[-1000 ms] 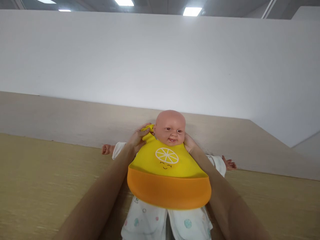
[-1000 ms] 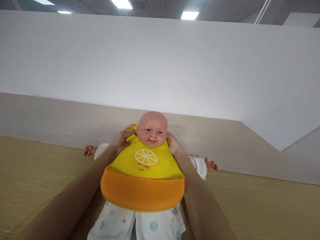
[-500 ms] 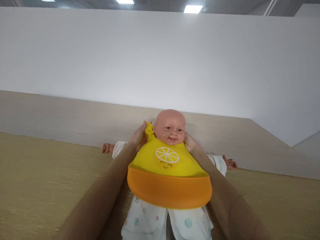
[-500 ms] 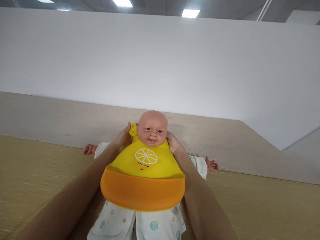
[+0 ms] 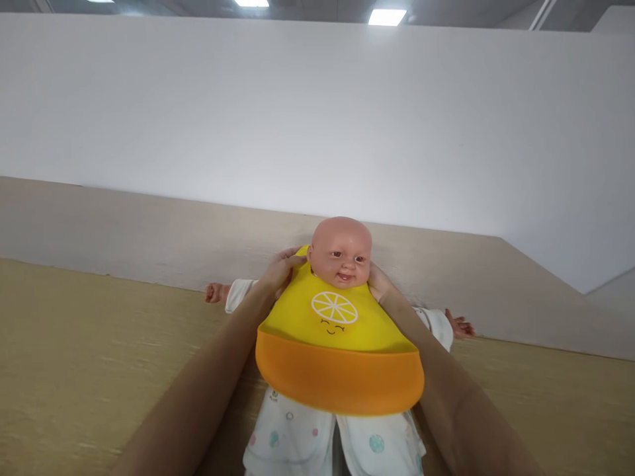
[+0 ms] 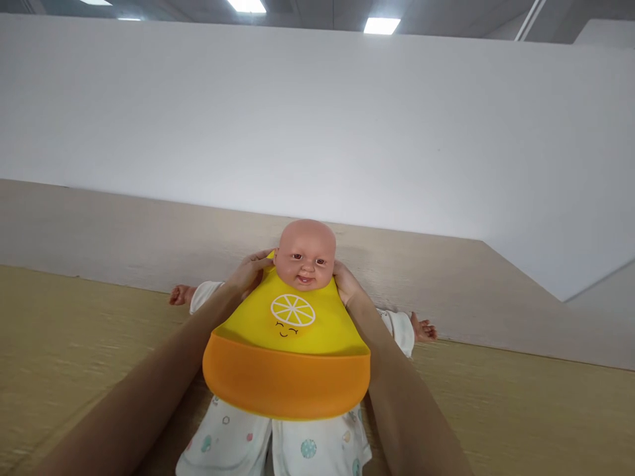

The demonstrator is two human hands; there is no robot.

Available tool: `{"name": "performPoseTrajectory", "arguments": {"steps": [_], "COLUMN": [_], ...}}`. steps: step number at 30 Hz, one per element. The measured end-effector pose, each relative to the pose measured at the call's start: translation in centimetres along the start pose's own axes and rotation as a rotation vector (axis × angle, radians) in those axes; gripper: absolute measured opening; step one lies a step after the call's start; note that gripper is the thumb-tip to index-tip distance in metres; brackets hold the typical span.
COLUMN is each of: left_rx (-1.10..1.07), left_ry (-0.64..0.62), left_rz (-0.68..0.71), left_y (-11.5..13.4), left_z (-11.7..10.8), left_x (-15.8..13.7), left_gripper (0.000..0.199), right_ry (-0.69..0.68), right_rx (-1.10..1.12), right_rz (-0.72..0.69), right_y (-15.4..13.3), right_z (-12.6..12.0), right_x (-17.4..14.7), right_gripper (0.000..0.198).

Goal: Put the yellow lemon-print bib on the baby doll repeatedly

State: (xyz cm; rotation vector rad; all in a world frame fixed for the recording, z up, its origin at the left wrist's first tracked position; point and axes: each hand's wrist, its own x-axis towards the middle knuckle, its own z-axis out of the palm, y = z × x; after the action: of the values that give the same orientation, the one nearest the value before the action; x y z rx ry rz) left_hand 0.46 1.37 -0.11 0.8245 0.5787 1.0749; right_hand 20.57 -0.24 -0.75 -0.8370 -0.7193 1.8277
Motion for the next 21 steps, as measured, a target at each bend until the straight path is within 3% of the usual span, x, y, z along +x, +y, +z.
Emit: {"name": "performPoseTrajectory", "arguments": {"steps": [6, 12, 21], "left_rx": [0.010, 0.018, 0.150], "left_ry": [0.100, 0.049, 0.101], "left_rz": [0.056, 0.032, 0.059], "left_y": [-0.27, -0.26, -0.29], "left_z": [-0.25, -0.08, -0.64], "left_x": [0.26, 0.22, 0.86], "left_gripper": [0.036, 0.045, 0.047], "right_ry": [0.031, 0.082, 0.041], "right_rx": [0.003, -0.013, 0.014], "right_rz": [-0.064, -0.070, -0.119], "right_y": [-0.13, -0.07, 0.01], "right_z": [0.30, -0.16, -0.02], "right_x": [-0.06, -0.04, -0.25], "right_gripper": [0.032, 0.028, 0.026]}}
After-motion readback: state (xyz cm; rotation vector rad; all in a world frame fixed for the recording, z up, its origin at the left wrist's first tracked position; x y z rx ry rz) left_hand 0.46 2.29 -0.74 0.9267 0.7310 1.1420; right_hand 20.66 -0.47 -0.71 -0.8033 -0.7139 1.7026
